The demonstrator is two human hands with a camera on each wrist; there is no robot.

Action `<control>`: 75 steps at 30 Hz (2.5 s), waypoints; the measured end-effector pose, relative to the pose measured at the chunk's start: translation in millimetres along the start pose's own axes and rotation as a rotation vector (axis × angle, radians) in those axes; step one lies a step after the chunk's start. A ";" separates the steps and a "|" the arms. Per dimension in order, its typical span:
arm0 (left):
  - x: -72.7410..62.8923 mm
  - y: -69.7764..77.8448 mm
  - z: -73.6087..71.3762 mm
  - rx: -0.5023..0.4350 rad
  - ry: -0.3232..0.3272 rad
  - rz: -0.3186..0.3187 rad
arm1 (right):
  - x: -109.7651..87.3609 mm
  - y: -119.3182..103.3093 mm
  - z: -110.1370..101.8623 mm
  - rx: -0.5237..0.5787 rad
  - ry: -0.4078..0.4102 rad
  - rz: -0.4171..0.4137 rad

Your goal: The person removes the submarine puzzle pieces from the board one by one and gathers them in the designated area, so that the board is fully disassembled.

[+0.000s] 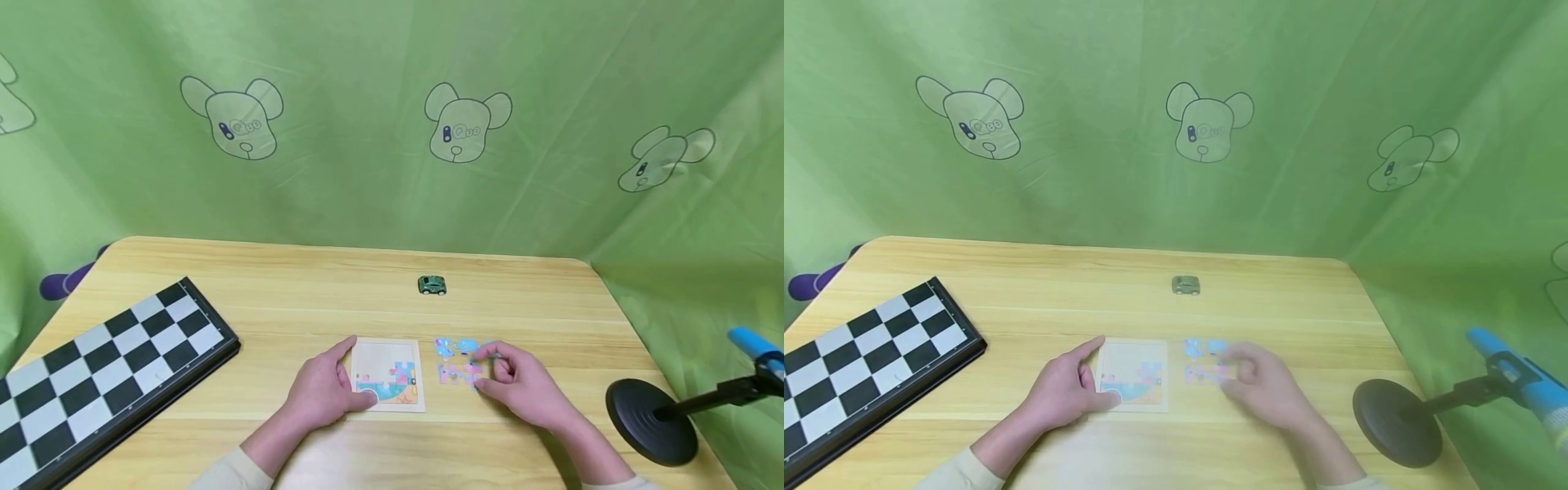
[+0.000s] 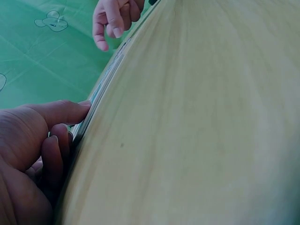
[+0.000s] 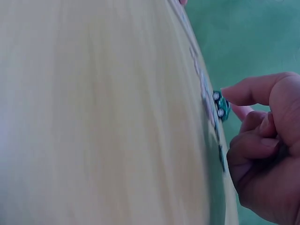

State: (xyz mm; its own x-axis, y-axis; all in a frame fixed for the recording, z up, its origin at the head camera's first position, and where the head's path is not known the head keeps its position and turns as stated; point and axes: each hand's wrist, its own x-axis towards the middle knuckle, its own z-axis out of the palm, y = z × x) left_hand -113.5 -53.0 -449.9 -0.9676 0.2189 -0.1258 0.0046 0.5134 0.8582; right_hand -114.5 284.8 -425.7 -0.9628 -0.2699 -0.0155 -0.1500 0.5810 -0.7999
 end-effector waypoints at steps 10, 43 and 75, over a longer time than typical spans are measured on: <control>0.0 0.5 -0.3 0.002 -0.004 -0.007 | 9.9 -17.4 32.7 0.057 0.021 -0.002; -1.0 -2.1 -0.7 -0.019 -0.008 0.008 | 22.5 -66.9 93.5 -0.065 -0.075 0.039; -0.9 0.7 -1.5 -0.004 -0.006 0.006 | 26.1 -70.4 92.8 -0.045 -0.077 0.090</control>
State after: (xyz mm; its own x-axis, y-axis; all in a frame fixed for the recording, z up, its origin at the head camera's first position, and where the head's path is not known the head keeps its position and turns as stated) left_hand -113.0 -54.1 -448.4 -0.9660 0.2272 -0.1234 0.0098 0.5090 0.8607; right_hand -108.2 165.6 -425.5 -0.9528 -0.2725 -0.1338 -0.0752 0.6389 -0.7656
